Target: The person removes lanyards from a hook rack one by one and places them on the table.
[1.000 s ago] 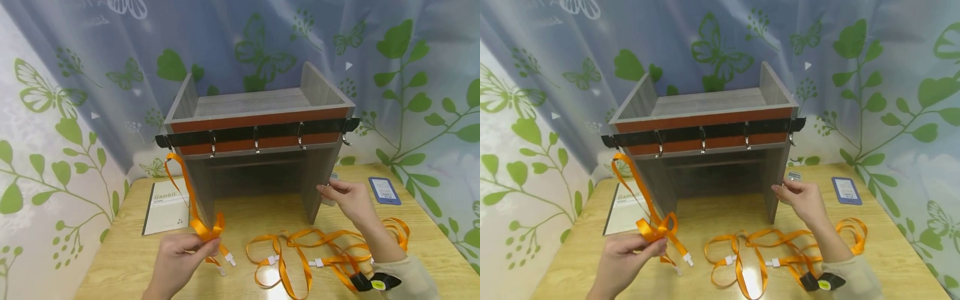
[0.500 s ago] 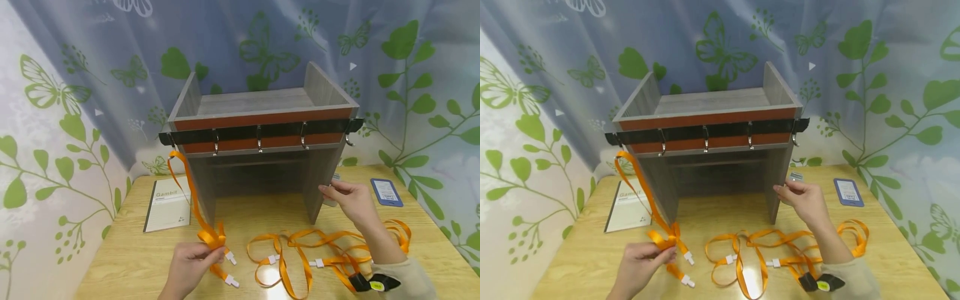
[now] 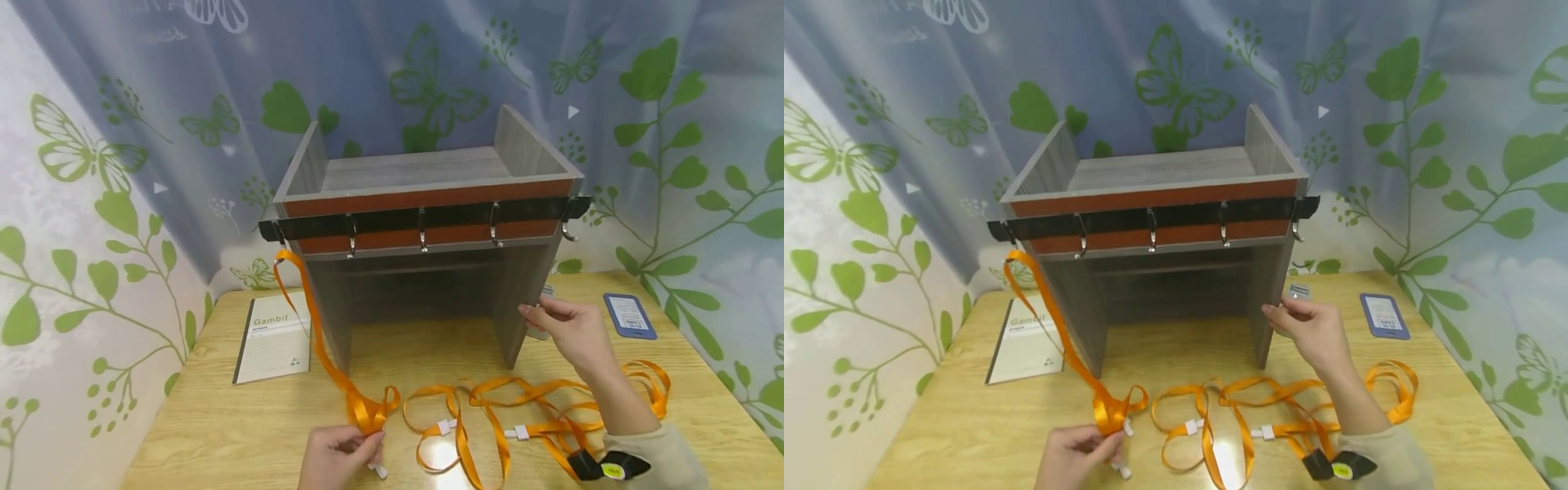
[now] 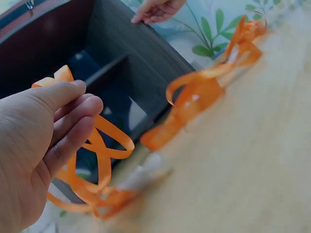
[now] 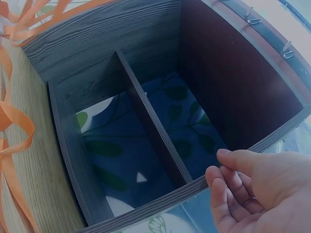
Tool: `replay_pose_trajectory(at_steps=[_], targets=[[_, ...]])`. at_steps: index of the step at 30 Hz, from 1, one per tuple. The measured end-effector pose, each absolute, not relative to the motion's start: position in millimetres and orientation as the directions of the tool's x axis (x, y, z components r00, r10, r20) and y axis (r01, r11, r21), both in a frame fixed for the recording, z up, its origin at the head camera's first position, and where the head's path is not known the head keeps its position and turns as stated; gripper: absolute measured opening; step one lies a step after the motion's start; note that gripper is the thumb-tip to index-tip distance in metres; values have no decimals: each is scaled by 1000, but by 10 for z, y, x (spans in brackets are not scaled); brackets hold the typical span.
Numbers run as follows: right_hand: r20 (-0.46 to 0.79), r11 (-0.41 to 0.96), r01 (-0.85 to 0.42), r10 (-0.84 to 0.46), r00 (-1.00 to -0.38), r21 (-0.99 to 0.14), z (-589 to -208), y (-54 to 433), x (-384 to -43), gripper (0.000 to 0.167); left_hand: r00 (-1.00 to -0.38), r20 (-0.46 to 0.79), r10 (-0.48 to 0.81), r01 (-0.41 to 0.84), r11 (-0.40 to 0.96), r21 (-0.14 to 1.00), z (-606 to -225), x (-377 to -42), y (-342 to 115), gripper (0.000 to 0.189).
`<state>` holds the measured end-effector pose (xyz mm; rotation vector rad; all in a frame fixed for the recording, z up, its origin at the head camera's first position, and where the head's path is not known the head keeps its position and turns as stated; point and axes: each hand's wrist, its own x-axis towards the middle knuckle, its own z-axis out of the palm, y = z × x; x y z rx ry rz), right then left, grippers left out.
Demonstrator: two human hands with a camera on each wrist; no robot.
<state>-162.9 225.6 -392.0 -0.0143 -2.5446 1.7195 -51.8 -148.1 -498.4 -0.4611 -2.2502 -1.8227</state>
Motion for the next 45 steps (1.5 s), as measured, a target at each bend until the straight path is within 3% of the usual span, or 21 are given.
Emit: replay_pose_trajectory(at_steps=[4,9,17,25,36,45], targets=[[53,390,-22,68,-996,-920,-3916,2265,-1626,59,-983,170,73,183,268,946,-5018,-501,-1510,3],[50,384,-25,55,-997,-923,-3919,2255,-1631,59,-998,1,56,20,334,942,-5068,-529,-1607,9],[36,367,-15,51,-998,-930,-3918,2252,-1615,61,-983,-175,49,-160,217,963,-5077,-502,-1663,23],[49,376,-27,50,-998,-926,-3904,2251,-1616,59,-982,-188,-22,-189,165,968,-5092,-456,-1704,49],[62,376,-38,51,-997,-926,-3909,2252,-1620,55,-983,-176,-47,-182,153,971,-5126,-471,-1707,47],[60,381,-36,52,-997,-924,-3921,2254,-1622,55,-973,-118,-197,-157,195,968,-4903,-570,-1735,43]])
